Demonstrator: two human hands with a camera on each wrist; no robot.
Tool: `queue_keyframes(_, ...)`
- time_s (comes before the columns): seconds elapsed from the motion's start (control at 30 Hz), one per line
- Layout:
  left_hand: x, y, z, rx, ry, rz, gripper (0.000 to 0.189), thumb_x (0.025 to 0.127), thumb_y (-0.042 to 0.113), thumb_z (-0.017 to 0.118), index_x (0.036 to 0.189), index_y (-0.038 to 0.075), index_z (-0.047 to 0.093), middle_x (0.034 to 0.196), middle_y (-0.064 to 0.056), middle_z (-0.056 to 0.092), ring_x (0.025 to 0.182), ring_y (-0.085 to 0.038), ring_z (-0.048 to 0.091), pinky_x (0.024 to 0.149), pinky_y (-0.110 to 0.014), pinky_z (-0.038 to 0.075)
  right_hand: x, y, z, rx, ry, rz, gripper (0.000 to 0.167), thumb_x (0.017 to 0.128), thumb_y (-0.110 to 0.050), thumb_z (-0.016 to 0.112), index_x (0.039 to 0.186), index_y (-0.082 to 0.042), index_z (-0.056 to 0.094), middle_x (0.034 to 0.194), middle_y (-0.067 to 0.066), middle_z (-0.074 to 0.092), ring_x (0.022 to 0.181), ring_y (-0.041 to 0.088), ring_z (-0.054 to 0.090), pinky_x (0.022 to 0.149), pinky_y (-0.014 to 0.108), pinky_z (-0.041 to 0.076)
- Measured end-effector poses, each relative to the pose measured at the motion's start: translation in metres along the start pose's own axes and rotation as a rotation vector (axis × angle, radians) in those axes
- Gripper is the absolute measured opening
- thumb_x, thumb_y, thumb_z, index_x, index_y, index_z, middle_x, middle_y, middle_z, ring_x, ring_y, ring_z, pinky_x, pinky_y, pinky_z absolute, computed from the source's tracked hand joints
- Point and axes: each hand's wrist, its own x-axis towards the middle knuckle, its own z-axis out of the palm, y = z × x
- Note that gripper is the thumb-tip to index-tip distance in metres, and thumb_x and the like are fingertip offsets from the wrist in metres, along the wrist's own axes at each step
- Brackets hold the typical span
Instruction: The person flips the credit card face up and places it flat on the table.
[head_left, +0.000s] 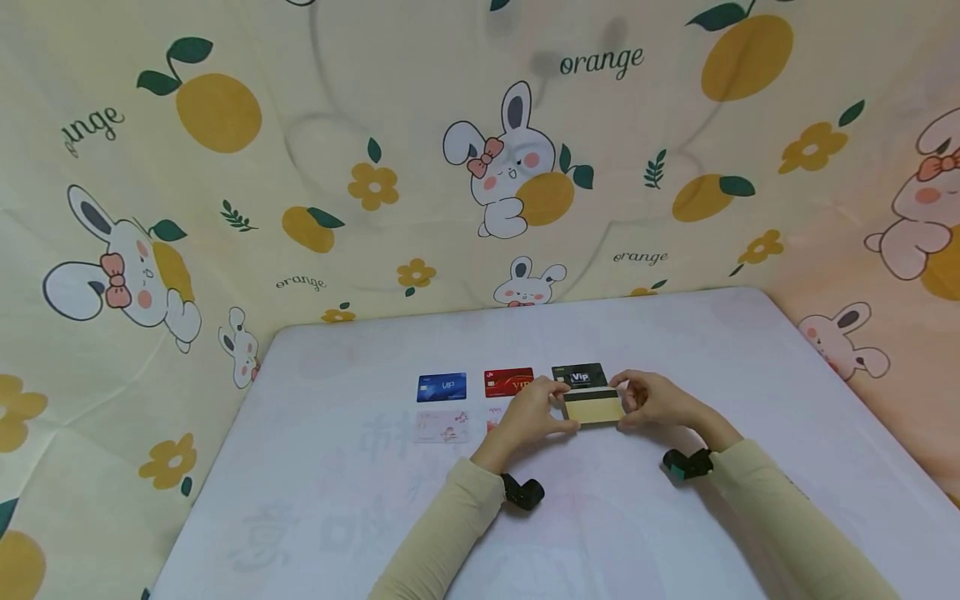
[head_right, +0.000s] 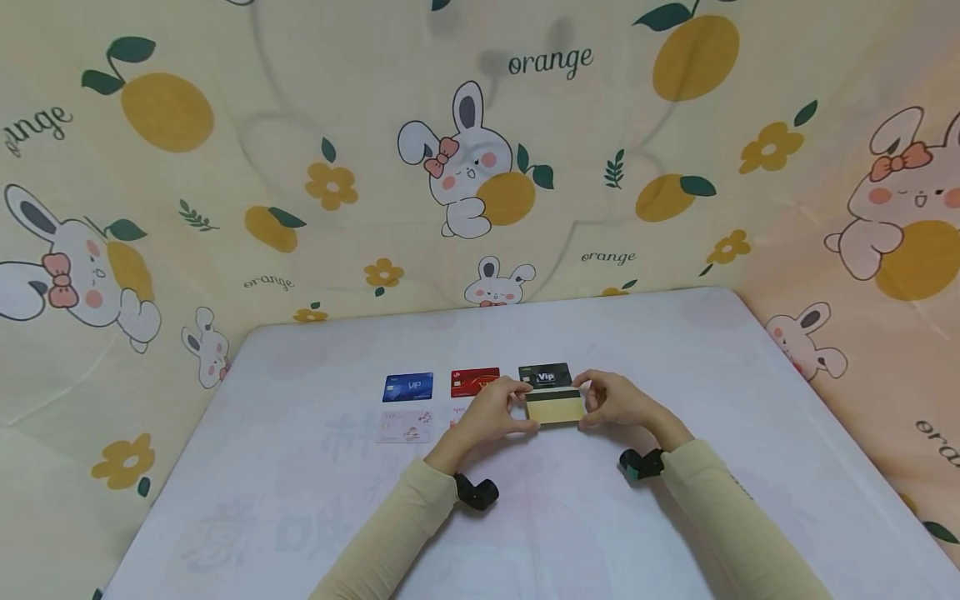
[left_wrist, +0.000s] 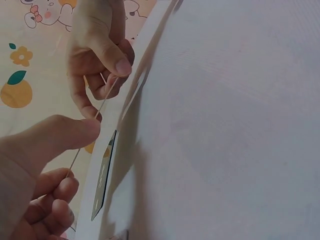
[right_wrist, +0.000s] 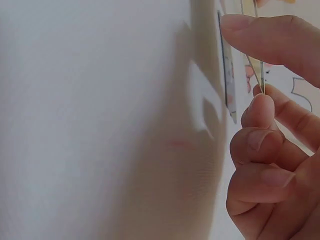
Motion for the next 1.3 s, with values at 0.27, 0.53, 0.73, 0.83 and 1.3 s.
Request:
queue_keyframes(0.27, 0.0, -0.001, 0.001, 0.011, 0.009, -0.014, 0.056, 0.076, 0.037, 0.081, 0.123, 0.012, 0.064, 0.106, -0.002, 0.064, 0.088, -0.009, 0.055, 0.076, -0.015, 0.047, -0.001, 0.0, -0.005, 0.019, 0.024, -0.034, 0.06, 0.071, -0.007, 0.081, 0.121, 0.006, 0.052, 0.074, 0.005, 0.054, 0.063, 0.001, 0.045, 0.057, 0.019, 0.041)
queue_keyframes(0.53, 0.0, -0.003, 0.002, -0.003, 0.018, -0.006, 0.057, 0.076, 0.037, 0.081, 0.124, 0.011, 0.063, 0.107, -0.002, 0.063, 0.087, -0.008, 0.054, 0.074, -0.014, 0.046, -0.002, -0.003, -0.008, 0.074, 0.03, -0.034, 0.06, 0.071, -0.006, 0.081, 0.123, 0.006, 0.052, 0.074, 0.006, 0.054, 0.063, 0.002, 0.046, 0.058, 0.019, 0.04)
queue_keyframes(0.73, 0.0, -0.005, 0.004, -0.012, 0.024, 0.002, 0.056, 0.076, 0.037, 0.08, 0.124, 0.012, 0.062, 0.107, -0.002, 0.062, 0.084, -0.007, 0.051, 0.069, -0.011, 0.042, -0.003, -0.008, -0.01, 0.104, 0.034, -0.044, 0.059, 0.073, -0.004, 0.079, 0.123, 0.006, 0.051, 0.075, 0.003, 0.052, 0.065, 0.002, 0.046, 0.058, 0.02, 0.04)
queue_keyframes(0.83, 0.0, -0.005, 0.005, -0.019, 0.028, 0.006, 0.057, 0.077, 0.036, 0.08, 0.124, 0.011, 0.062, 0.108, -0.002, 0.062, 0.083, -0.006, 0.05, 0.068, -0.011, 0.041, -0.003, -0.009, -0.01, 0.106, 0.04, -0.067, 0.058, 0.074, -0.003, 0.079, 0.123, 0.006, 0.051, 0.075, 0.001, 0.052, 0.065, 0.002, 0.046, 0.058, 0.02, 0.04)
queue_keyframes(1.3, -0.003, -0.005, 0.006, -0.043, 0.043, 0.016, 0.056, 0.076, 0.034, 0.081, 0.123, 0.01, 0.062, 0.104, -0.004, 0.06, 0.082, -0.008, 0.048, 0.064, -0.011, 0.037, -0.001, -0.015, -0.009, 0.124, 0.074, -0.142, 0.055, 0.074, 0.002, 0.077, 0.122, 0.006, 0.051, 0.076, 0.002, 0.051, 0.066, 0.001, 0.047, 0.059, 0.02, 0.042)
